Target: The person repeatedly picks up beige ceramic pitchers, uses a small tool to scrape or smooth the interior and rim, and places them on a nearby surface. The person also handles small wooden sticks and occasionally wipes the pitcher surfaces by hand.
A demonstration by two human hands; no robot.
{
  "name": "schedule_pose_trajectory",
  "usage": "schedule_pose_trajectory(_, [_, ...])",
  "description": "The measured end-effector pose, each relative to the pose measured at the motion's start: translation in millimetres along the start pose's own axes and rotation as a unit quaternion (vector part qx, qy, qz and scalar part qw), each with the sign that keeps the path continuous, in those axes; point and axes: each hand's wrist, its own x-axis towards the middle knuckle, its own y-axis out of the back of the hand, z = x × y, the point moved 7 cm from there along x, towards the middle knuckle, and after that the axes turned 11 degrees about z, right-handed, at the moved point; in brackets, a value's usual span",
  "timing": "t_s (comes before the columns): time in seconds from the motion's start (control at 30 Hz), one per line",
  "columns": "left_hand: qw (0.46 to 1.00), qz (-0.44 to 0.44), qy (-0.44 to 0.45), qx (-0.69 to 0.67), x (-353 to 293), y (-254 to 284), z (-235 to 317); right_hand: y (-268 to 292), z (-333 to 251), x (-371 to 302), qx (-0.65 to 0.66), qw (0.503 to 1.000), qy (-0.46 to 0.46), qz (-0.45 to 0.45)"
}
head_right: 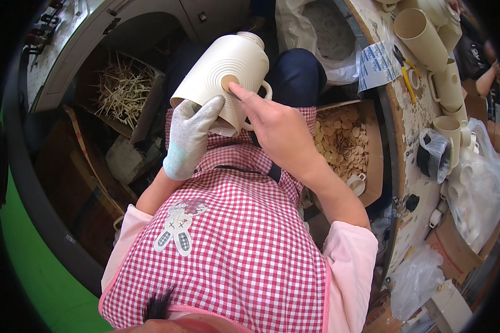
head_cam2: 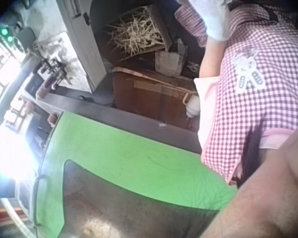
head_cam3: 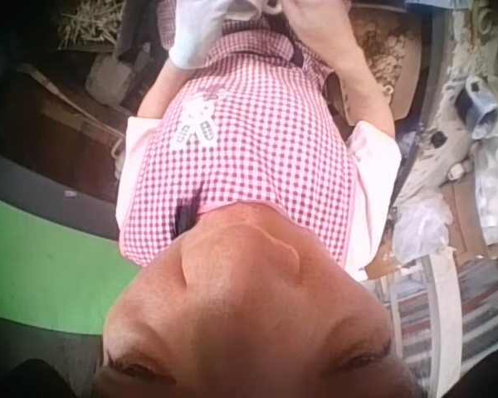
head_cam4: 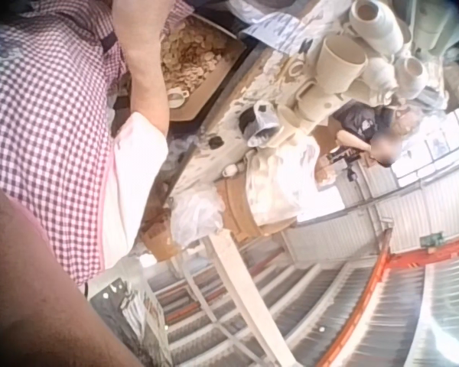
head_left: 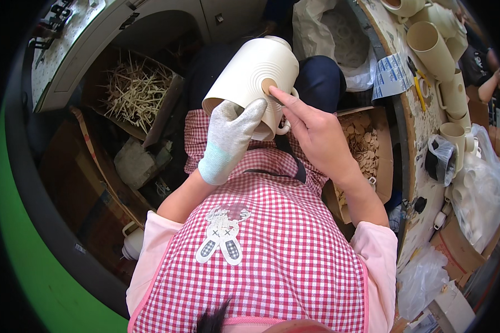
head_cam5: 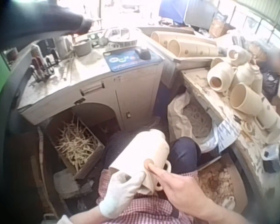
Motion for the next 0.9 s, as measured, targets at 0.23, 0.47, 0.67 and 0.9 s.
schedule_pose_trajectory(0.23, [0.986,0.077,-0.109,0.1,3,-11,-4,-17,-8,-7,-0.225,0.972,0.055,0.028])
schedule_pose_trajectory(0.47, [0.996,-0.005,-0.041,-0.083,2,3,-1,38,40,17,0.209,0.961,-0.08,0.162])
schedule_pose_trajectory(0.67, [0.994,-0.045,0.008,-0.103,-5,14,8,66,130,40,0.449,0.831,-0.293,0.148])
schedule_pose_trajectory(0.9, [0.999,-0.019,-0.035,-0.024,15,18,-3,72,104,41,0.346,0.909,-0.173,0.154])
